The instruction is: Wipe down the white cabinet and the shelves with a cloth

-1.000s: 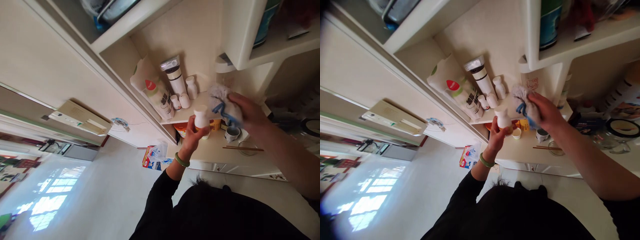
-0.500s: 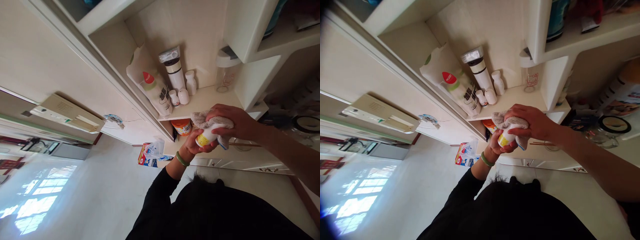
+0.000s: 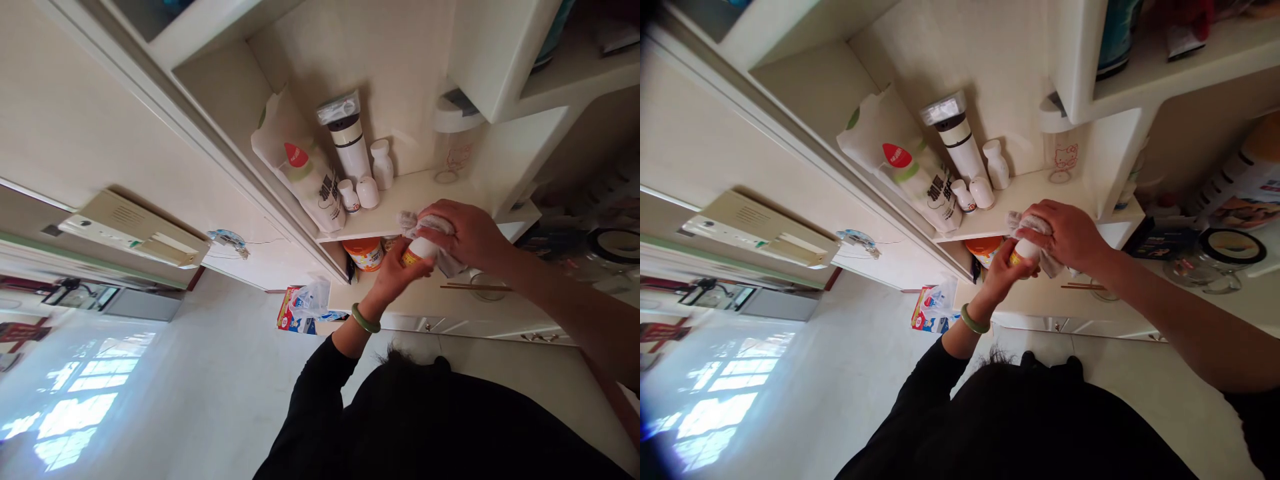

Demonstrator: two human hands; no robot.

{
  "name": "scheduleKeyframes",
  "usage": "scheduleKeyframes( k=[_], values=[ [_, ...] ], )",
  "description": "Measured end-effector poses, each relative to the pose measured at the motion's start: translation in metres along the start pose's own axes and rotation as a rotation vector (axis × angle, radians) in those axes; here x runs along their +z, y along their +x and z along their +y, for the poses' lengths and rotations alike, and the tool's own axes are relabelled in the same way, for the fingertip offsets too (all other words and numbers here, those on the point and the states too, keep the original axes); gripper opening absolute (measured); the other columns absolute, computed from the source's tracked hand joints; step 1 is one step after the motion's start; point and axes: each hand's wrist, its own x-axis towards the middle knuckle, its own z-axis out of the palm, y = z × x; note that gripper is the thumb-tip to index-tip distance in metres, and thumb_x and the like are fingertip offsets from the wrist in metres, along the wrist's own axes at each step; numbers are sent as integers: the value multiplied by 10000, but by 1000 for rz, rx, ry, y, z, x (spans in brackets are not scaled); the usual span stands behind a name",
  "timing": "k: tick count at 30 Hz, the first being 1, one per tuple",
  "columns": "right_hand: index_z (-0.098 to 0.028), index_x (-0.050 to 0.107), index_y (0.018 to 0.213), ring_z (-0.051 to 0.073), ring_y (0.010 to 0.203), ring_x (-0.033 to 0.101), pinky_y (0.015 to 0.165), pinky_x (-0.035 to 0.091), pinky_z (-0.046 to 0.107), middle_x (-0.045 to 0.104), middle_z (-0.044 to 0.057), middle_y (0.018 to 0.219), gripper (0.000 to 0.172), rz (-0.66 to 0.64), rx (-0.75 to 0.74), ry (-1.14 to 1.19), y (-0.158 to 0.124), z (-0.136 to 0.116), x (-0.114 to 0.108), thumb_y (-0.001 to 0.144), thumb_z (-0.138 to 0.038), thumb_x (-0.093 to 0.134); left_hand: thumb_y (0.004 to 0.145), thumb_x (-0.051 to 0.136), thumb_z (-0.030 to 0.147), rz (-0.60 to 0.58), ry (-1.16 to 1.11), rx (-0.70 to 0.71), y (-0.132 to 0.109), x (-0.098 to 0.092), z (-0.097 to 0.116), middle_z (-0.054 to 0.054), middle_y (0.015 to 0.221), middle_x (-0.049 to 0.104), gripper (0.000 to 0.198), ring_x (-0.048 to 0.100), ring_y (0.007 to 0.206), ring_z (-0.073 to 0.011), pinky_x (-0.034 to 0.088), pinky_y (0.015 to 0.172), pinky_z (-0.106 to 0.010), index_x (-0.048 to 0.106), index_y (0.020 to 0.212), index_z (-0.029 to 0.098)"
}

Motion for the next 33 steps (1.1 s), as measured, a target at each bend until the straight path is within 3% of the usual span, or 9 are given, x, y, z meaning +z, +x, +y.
scheduleKeyframes(
  k=[5, 9, 13, 16, 20, 23, 26, 28, 33],
  values=[
    [-253, 767, 1010, 259, 923, 749, 904, 581, 389, 826, 65, 1028, 348, 172, -115, 219, 2, 5, -3, 1050, -598, 751, 737, 821, 1052, -385, -359, -294, 3, -10, 8, -20, 781, 660, 931, 359, 478, -61, 245, 434, -239, 706, 1112, 208],
    [-256, 761, 963, 246, 892, 724, 885, 571, 387, 829, 36, 1004, 324, 251, 13, 301, 0, 6, 8, 927, -564, 856, 944, 836, 875, -133, -83, -32, -6, -3, 7, -41, 847, 694, 693, 488, 605, -118, 409, 546, -264, 716, 1144, 222],
    [-246, 779, 943, 227, 840, 693, 828, 541, 372, 818, 22, 949, 329, 280, 128, 349, -1, 3, 11, 854, -545, 882, 770, 1083, 737, 161, 239, 292, -9, 6, 0, -108, 1103, 801, 765, 731, 953, -272, 626, 826, -395, 742, 1256, 254],
    [-251, 797, 946, 236, 893, 720, 884, 550, 384, 833, 28, 995, 313, 256, 57, 338, 0, 0, 2, 840, -522, 910, 710, 994, 941, -39, -3, 141, -2, 4, -5, -90, 1040, 804, 949, 715, 746, -215, 575, 619, -338, 702, 1282, 243],
    [-259, 776, 955, 236, 914, 721, 906, 563, 387, 820, 26, 1008, 344, 249, 29, 359, -1, -3, 0, 826, -536, 933, 783, 674, 1151, -352, -275, -174, 3, 1, -3, -60, 819, 719, 1003, 460, 486, -99, 288, 425, -264, 700, 1100, 200],
    [-257, 737, 1008, 219, 859, 683, 828, 563, 369, 784, 14, 968, 410, 358, 129, 420, -1, -4, 13, 792, -558, 912, 890, 839, 952, -114, -104, 23, -1, 6, 2, -74, 916, 752, 791, 563, 637, -144, 455, 541, -295, 741, 1157, 214],
    [-266, 637, 992, 205, 795, 633, 746, 557, 361, 707, 1, 885, 465, 436, 223, 506, 1, -4, 26, 790, -631, 843, 848, 1014, 788, 201, 184, 329, -4, 11, 4, -120, 1138, 802, 765, 712, 971, -268, 636, 889, -421, 751, 1287, 220],
    [-274, 593, 964, 200, 791, 616, 741, 556, 362, 678, -2, 861, 463, 434, 258, 512, 1, -2, 27, 803, -647, 815, 823, 1042, 774, 251, 261, 390, -4, 11, 4, -144, 1234, 802, 819, 733, 1065, -311, 645, 980, -469, 728, 1337, 219],
    [-261, 680, 1037, 202, 796, 628, 736, 556, 355, 735, 1, 890, 536, 329, 266, 474, -1, 5, 14, 778, -673, 904, 919, 856, 928, -180, -108, 86, -2, 0, 6, -105, 1187, 801, 894, 808, 911, -281, 655, 728, -395, 587, 1467, 275]
  ],
)
